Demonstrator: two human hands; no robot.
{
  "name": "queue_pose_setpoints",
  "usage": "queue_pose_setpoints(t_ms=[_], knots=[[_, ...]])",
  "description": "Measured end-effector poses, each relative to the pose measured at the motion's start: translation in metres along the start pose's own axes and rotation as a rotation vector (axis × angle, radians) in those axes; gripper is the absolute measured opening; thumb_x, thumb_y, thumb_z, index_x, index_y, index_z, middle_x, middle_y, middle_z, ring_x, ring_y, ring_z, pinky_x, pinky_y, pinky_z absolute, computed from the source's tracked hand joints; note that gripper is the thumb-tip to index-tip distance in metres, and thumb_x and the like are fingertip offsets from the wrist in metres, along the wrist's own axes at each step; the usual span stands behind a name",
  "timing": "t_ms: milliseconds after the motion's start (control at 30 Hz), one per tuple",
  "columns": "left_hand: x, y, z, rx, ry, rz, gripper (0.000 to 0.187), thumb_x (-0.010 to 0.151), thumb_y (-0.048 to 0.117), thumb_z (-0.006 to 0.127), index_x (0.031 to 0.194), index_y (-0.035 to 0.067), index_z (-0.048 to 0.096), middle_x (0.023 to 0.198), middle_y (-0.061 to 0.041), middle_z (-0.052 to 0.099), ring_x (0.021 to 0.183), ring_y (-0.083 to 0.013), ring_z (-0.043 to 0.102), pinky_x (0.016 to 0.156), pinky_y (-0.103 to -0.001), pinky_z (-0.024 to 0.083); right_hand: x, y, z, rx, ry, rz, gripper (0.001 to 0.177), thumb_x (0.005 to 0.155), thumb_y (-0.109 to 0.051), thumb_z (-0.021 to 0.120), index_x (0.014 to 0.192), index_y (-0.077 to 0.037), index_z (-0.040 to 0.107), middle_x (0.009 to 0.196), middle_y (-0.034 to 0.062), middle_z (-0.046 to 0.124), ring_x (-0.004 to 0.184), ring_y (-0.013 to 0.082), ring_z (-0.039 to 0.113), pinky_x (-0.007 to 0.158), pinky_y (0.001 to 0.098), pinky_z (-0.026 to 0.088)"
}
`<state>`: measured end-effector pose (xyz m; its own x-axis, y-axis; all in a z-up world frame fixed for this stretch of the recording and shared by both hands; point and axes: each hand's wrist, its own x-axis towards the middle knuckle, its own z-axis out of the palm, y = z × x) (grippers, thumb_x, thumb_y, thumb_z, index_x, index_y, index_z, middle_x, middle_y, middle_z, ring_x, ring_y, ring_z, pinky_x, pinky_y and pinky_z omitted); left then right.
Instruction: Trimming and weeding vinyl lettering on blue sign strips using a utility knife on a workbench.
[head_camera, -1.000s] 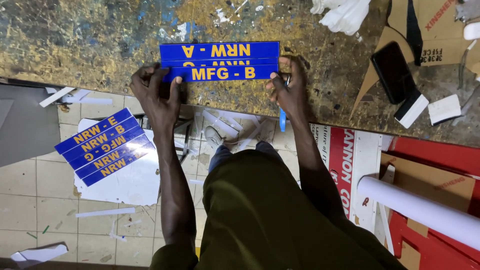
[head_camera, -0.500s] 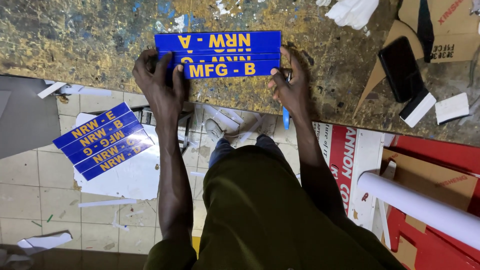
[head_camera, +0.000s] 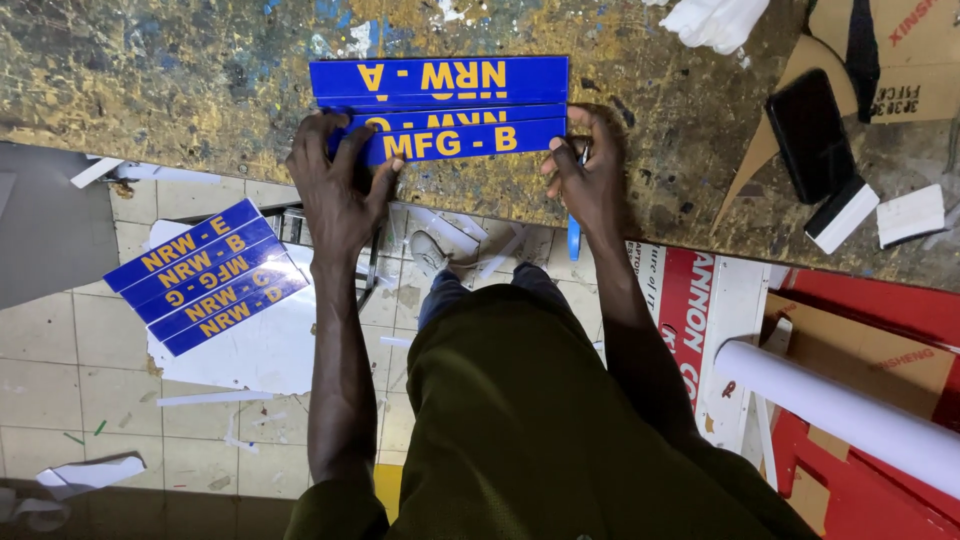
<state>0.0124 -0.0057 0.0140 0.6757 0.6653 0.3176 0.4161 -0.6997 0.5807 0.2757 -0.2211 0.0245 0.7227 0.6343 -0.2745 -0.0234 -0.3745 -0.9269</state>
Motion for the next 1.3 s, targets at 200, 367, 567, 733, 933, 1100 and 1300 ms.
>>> queue_pose_setpoints(t_ms=[200, 367, 567, 733, 933, 1100, 1300], knots=[[-0.002, -0.009, 0.000, 0.047, -0.087, 0.023, 0.064, 0.115, 0.066, 0.067, 0.157, 0.019, 0.068, 0.156, -0.020, 0.047, 0.150, -0.0436, 0.041, 0.113, -0.065, 0.038, 0.001, 0.005, 0.001, 0.018, 0.009, -0.030, 0.039, 0.117, -0.012, 0.065, 0.155, -0.008, 0.055, 0.088, 0.0114, 0.079, 0.054, 0.0154, 0.064, 0.052, 0.0326, 0.062], [0.013, -0.007, 0.007, 0.153, -0.131, 0.068, 0.075, 0.114, 0.079, 0.053, 0.160, 0.022, 0.069, 0.153, -0.022, 0.049, 0.144, -0.0446, 0.043, 0.110, -0.067, 0.038, 0.003, 0.006, 0.001, 0.021, 0.013, -0.082, 0.039, 0.117, -0.007, 0.064, 0.154, -0.009, 0.051, 0.089, 0.0148, 0.078, 0.060, 0.0171, 0.069, 0.050, 0.0314, 0.062], [0.033, 0.018, 0.015, 0.173, -0.108, 0.163, 0.084, 0.119, 0.077, 0.026, 0.144, 0.013, 0.076, 0.144, -0.021, 0.055, 0.139, -0.0420, 0.047, 0.105, -0.065, 0.040, -0.004, -0.004, 0.003, 0.013, 0.034, -0.078, 0.041, 0.117, -0.005, 0.064, 0.156, -0.013, 0.050, 0.091, 0.0140, 0.077, 0.061, 0.0163, 0.069, 0.051, 0.0314, 0.063], [0.038, 0.015, 0.032, 0.084, -0.051, 0.182, 0.080, 0.120, 0.072, 0.030, 0.129, 0.009, 0.079, 0.135, -0.020, 0.056, 0.134, -0.0415, 0.049, 0.102, -0.065, 0.040, -0.004, 0.000, 0.004, 0.039, 0.068, -0.120, 0.038, 0.115, -0.002, 0.065, 0.150, -0.012, 0.052, 0.106, 0.0159, 0.077, 0.075, 0.0151, 0.078, 0.048, 0.0275, 0.063], [0.032, 0.005, 0.039, 0.033, -0.113, 0.144, 0.062, 0.123, 0.065, 0.042, 0.129, 0.010, 0.070, 0.140, -0.023, 0.053, 0.136, -0.0429, 0.046, 0.106, -0.064, 0.039, -0.004, 0.002, 0.003, 0.026, 0.064, -0.094, 0.038, 0.114, -0.003, 0.064, 0.150, -0.011, 0.053, 0.087, 0.0128, 0.079, 0.054, 0.0172, 0.067, 0.049, 0.0326, 0.061], [0.029, 0.003, 0.040, 0.041, -0.131, 0.166, 0.067, 0.123, 0.068, 0.030, 0.143, 0.017, 0.069, 0.142, -0.020, 0.055, 0.136, -0.0398, 0.046, 0.106, -0.062, 0.041, -0.004, 0.002, 0.003, 0.041, 0.054, -0.069, 0.038, 0.114, -0.003, 0.063, 0.149, -0.012, 0.054, 0.086, 0.0132, 0.079, 0.050, 0.0176, 0.065, 0.049, 0.0340, 0.061], [0.028, -0.011, 0.040, 0.007, -0.174, 0.242, 0.061, 0.118, 0.065, 0.058, 0.147, 0.013, 0.069, 0.147, -0.019, 0.054, 0.155, -0.0398, 0.036, 0.118, -0.068, 0.036, -0.005, 0.001, 0.004, 0.033, 0.057, -0.105, 0.043, 0.113, 0.001, 0.062, 0.153, -0.013, 0.054, 0.085, 0.0128, 0.079, 0.050, 0.0172, 0.065, 0.048, 0.0338, 0.061]])
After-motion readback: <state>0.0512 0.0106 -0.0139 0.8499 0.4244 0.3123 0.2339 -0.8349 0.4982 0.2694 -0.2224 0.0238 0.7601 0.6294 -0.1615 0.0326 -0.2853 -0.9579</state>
